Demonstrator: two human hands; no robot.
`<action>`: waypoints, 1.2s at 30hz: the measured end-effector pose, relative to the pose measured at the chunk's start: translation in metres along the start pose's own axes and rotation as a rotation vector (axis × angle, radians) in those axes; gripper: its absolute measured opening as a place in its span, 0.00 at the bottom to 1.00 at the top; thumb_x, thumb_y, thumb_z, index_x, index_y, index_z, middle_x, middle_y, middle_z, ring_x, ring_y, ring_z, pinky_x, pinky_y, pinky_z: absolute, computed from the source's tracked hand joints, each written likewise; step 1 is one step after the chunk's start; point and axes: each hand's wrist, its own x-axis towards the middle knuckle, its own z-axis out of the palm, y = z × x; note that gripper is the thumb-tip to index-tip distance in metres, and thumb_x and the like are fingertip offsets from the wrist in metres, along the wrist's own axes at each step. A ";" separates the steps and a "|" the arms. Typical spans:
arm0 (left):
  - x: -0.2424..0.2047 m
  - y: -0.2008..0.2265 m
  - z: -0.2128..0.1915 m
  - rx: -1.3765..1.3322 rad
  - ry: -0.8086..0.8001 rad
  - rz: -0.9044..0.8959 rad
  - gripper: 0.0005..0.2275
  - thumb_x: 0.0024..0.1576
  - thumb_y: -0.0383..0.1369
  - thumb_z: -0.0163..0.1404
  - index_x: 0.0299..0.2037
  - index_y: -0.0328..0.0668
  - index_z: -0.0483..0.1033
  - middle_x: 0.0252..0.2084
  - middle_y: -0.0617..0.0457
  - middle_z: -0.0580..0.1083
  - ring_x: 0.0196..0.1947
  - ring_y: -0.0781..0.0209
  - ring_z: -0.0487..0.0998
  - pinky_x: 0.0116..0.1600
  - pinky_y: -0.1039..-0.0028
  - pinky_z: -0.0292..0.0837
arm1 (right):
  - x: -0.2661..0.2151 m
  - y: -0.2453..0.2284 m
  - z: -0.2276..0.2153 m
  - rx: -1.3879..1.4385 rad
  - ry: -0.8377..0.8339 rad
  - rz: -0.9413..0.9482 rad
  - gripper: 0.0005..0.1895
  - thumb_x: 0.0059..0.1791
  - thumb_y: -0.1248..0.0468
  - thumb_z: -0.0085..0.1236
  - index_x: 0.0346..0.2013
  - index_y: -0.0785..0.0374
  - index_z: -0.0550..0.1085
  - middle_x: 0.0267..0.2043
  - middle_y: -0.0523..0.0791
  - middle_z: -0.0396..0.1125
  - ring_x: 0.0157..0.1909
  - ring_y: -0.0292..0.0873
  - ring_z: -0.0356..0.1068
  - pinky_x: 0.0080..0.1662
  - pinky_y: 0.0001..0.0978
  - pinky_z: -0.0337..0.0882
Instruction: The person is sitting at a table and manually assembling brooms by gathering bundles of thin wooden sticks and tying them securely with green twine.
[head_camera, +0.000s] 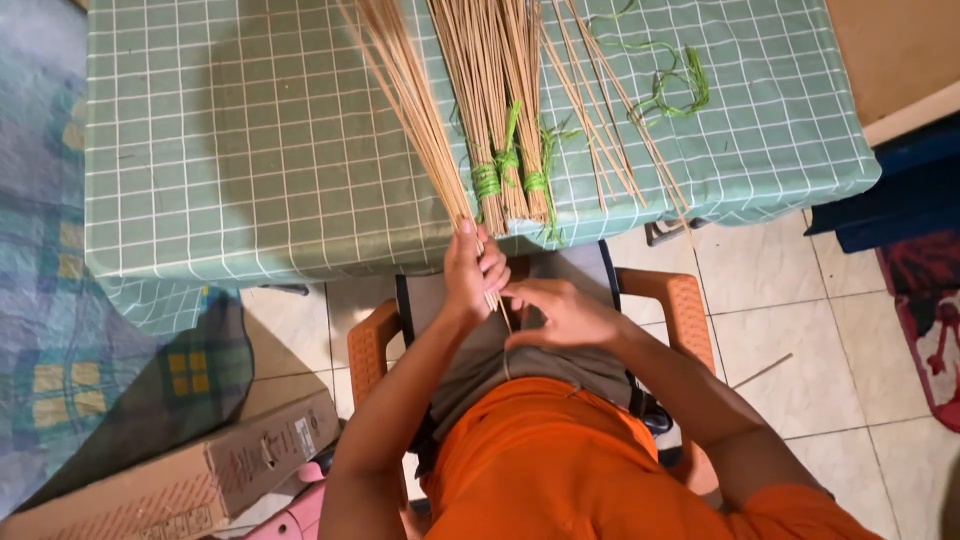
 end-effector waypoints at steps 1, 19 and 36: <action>-0.002 0.002 0.005 0.001 0.000 0.003 0.17 0.69 0.50 0.35 0.40 0.45 0.62 0.18 0.62 0.49 0.08 0.73 0.50 0.10 0.83 0.49 | -0.003 0.003 0.003 0.000 0.000 -0.003 0.31 0.40 0.59 0.77 0.53 0.70 0.76 0.30 0.53 0.74 0.27 0.50 0.77 0.19 0.34 0.74; 0.003 0.031 -0.012 0.140 0.012 0.238 0.16 0.70 0.46 0.32 0.39 0.45 0.61 0.18 0.60 0.48 0.09 0.67 0.50 0.11 0.78 0.51 | 0.003 0.146 0.006 -0.796 -0.402 0.573 0.23 0.44 0.55 0.61 0.48 0.67 0.77 0.44 0.58 0.75 0.50 0.65 0.76 0.49 0.59 0.76; 0.001 0.034 -0.008 0.230 0.029 0.221 0.16 0.69 0.47 0.31 0.37 0.46 0.61 0.17 0.59 0.50 0.09 0.65 0.53 0.12 0.77 0.55 | -0.028 0.006 -0.074 0.092 -0.059 0.076 0.13 0.47 0.66 0.67 0.17 0.58 0.79 0.17 0.41 0.74 0.22 0.41 0.75 0.34 0.30 0.74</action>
